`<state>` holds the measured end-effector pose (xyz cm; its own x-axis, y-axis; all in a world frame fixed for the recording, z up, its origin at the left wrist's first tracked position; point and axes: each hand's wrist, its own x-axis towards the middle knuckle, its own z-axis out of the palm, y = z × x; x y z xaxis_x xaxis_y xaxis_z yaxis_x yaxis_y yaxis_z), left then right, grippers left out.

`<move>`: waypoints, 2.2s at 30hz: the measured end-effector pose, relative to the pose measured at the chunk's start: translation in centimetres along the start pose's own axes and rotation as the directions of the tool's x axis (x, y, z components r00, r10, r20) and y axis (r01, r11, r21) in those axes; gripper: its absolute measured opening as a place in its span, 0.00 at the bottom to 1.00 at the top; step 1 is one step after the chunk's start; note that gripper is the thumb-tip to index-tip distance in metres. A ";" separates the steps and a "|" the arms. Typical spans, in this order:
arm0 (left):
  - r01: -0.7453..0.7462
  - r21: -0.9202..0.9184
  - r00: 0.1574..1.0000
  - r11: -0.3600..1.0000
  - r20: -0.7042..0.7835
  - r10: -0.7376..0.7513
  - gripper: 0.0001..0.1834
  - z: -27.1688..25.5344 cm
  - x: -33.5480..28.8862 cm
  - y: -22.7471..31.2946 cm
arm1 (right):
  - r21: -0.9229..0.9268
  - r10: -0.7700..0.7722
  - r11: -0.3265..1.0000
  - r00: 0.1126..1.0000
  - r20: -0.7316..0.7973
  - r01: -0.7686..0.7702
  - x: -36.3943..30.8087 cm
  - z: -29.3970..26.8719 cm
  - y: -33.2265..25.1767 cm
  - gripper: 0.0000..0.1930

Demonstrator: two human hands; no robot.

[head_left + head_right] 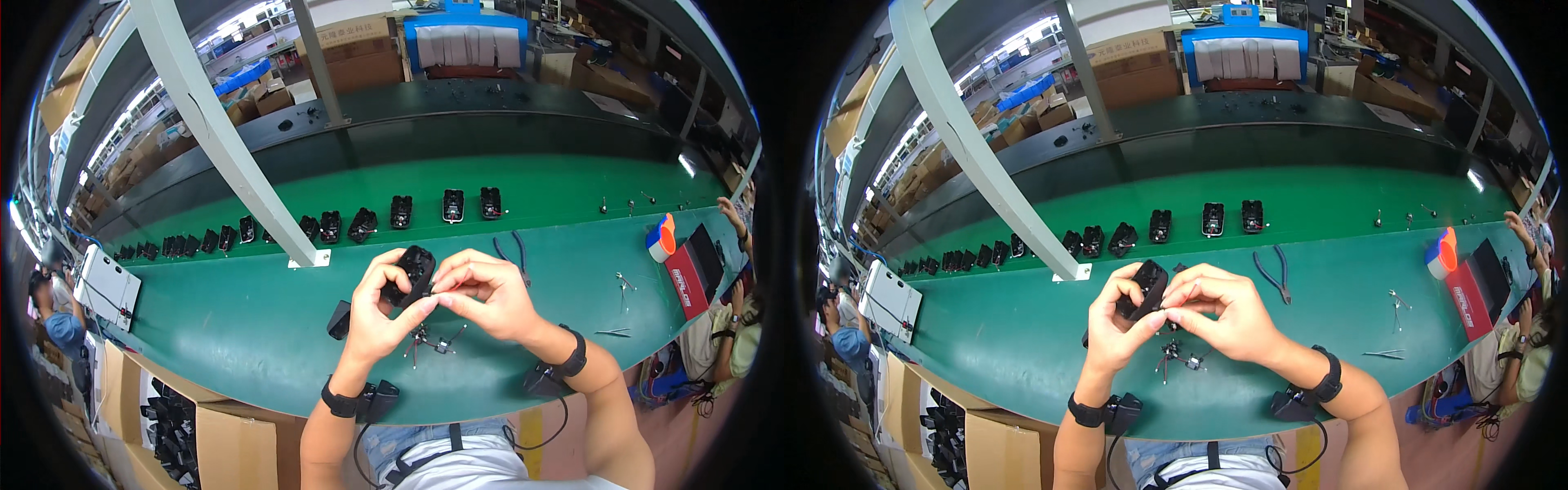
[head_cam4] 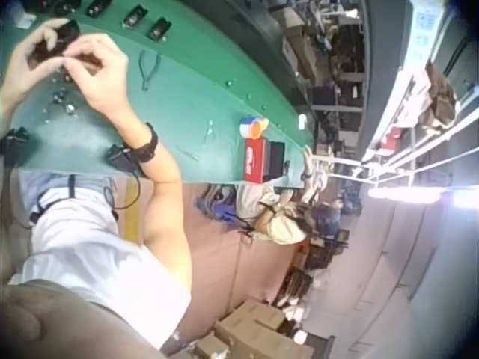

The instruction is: The person assembles small black electronic devices on a green workbench. They pick up a device housing, insert a small circuit board with wires, and place the completed unit on the table. The person repeats this process for multiple units, retrieving housings from a cardboard box and components from the table.

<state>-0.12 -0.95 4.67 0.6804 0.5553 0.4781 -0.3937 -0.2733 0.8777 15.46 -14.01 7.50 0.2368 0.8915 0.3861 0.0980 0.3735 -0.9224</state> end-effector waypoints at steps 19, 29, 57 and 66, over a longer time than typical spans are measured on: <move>0.437 -0.516 0.888 0.737 0.375 -0.264 0.38 -1.4 -2.3 -2.5 | -0.372 -0.258 0.869 0.941 0.221 0.325 -0.1 -0.5 -0.7 0.06; 0.515 -0.464 0.853 0.721 0.361 -0.377 0.48 -0.6 -2.1 -2.2 | -0.446 -0.121 0.874 0.976 0.184 0.192 -1.0 -0.2 -0.5 0.07; 0.329 0.257 0.937 0.909 0.031 -0.348 0.31 2.1 -2.0 -0.9 | 0.505 0.490 0.634 0.809 0.324 -0.586 -1.4 -4.2 6.4 0.04; 0.168 0.344 0.986 0.924 -0.055 -0.159 0.22 1.4 -1.7 -1.1 | 0.311 0.433 0.815 0.871 0.234 -0.489 -0.4 -2.8 1.7 0.05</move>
<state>0.07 -2.71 2.92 0.6992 0.6341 0.3302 -0.0366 -0.4296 0.9023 18.27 -14.42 5.78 0.0222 0.9978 -0.0629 -0.3367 -0.0518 -0.9402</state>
